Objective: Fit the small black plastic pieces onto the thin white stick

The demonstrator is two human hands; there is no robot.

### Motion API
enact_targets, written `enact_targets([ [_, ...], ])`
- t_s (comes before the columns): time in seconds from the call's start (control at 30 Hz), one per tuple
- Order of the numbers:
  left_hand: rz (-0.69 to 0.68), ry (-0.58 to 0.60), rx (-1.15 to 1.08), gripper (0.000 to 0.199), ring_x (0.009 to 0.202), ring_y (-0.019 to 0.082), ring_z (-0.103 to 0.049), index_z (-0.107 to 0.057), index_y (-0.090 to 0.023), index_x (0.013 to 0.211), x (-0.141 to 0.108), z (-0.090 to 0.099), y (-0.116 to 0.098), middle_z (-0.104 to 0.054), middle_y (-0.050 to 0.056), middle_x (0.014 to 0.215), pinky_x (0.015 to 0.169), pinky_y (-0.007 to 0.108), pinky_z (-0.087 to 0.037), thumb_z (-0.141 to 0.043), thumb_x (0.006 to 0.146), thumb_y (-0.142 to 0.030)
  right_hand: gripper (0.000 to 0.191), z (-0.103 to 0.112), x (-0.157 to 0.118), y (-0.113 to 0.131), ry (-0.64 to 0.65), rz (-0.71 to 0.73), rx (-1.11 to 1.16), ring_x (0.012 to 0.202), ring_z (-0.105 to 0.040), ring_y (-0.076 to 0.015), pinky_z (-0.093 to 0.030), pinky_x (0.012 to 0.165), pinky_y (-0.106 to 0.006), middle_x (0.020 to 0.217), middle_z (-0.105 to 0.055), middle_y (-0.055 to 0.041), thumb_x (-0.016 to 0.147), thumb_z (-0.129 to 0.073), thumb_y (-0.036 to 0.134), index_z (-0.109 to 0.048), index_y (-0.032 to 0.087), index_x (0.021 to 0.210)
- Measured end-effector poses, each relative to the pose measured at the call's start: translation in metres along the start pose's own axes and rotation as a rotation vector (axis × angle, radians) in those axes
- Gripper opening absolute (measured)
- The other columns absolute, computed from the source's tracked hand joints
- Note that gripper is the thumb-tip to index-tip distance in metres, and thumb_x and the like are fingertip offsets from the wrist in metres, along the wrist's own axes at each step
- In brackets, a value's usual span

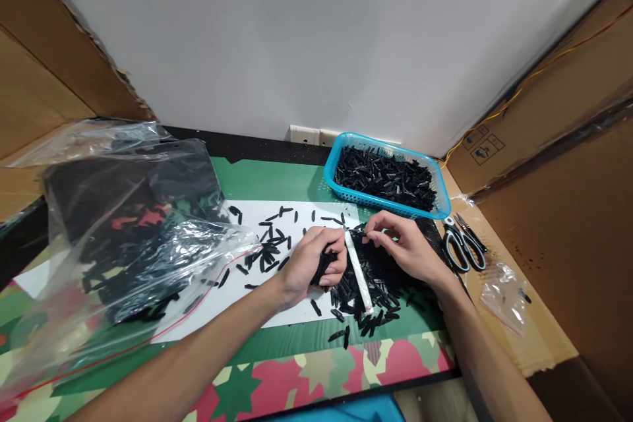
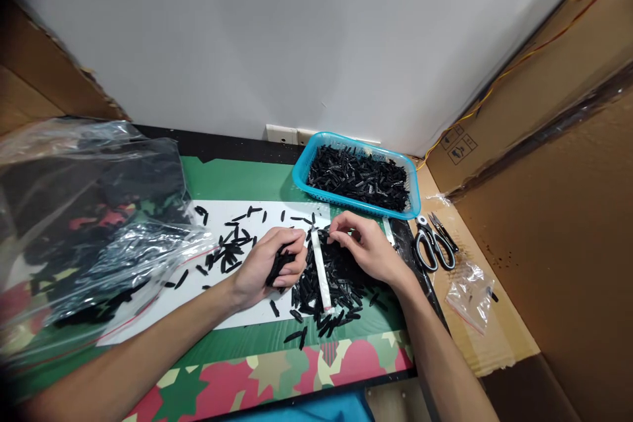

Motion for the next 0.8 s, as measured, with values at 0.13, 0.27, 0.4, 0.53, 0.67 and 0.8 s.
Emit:
enact_targets([
  [0.13, 0.007, 0.057, 0.043, 0.043, 0.039, 0.004, -0.029, -0.042, -0.02, 0.065, 0.001, -0.006, 0.005, -0.045, -0.004, 0.049, 0.035, 0.014, -0.024, -0.064, 0.092, -0.045, 0.017, -0.013, -0.003, 0.006, 0.015, -0.058, 0.274, 0.06, -0.057, -0.0117, -0.045, 0.052, -0.023, 0.081, -0.071, -0.0016, 0.099, -0.068, 0.037, -0.07, 0.019, 0.099],
  [0.27, 0.013, 0.059, 0.046, 0.043, 0.037, 0.004, -0.031, -0.043, -0.019, 0.063, 0.001, -0.008, 0.006, -0.046, -0.003, 0.048, 0.034, 0.014, -0.025, -0.063, 0.093, -0.043, 0.02, -0.025, -0.004, 0.004, -0.01, -0.076, 0.453, 0.059, -0.058, -0.0123, -0.049, 0.051, -0.024, 0.08, -0.071, -0.0015, 0.095, -0.074, 0.038, -0.07, 0.021, 0.106],
  [0.4, 0.012, 0.062, 0.042, 0.038, 0.036, 0.005, -0.032, -0.044, -0.019, 0.063, 0.001, -0.01, 0.006, -0.047, -0.002, 0.048, 0.034, 0.014, -0.027, -0.06, 0.093, -0.036, 0.018, -0.031, -0.003, 0.001, -0.014, -0.07, 0.489, 0.06, -0.059, -0.0122, -0.05, 0.053, -0.024, 0.081, -0.071, -0.0011, 0.096, -0.073, 0.035, -0.07, 0.022, 0.109],
  [0.53, 0.023, 0.044, 0.009, 0.037, 0.036, 0.005, -0.03, -0.044, -0.019, 0.063, 0.002, -0.01, 0.005, -0.046, -0.002, 0.047, 0.034, 0.014, -0.027, -0.055, 0.095, -0.033, 0.018, -0.029, -0.003, 0.002, -0.023, -0.069, 0.449, 0.065, -0.063, -0.0129, -0.051, 0.057, -0.024, 0.082, -0.072, -0.0013, 0.098, -0.071, 0.036, -0.072, 0.021, 0.107],
  [0.67, 0.029, 0.024, 0.002, 0.038, 0.036, 0.005, -0.03, -0.043, -0.019, 0.064, 0.001, -0.007, 0.004, -0.047, -0.002, 0.048, 0.033, 0.014, -0.026, -0.051, 0.097, -0.034, 0.018, -0.023, -0.003, 0.002, -0.062, -0.05, 0.287, 0.081, -0.07, -0.0165, -0.053, 0.068, -0.027, 0.094, -0.075, -0.0038, 0.096, -0.074, 0.036, -0.076, 0.022, 0.107],
  [0.8, 0.021, 0.02, 0.01, 0.038, 0.036, 0.005, -0.031, -0.043, -0.019, 0.064, 0.002, -0.006, 0.004, -0.047, -0.002, 0.048, 0.034, 0.013, -0.026, -0.05, 0.098, -0.033, 0.019, -0.02, -0.004, -0.002, -0.098, -0.063, 0.21, 0.073, -0.067, -0.0169, -0.051, 0.064, -0.028, 0.085, -0.074, -0.0033, 0.093, -0.076, 0.04, -0.077, 0.021, 0.097],
])
Point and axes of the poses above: each hand's wrist, its own x-axis towards the middle knuckle, its own z-axis out of the back of the hand, y = z × x, the point moved 7 cm from there along x, towards the middle knuckle
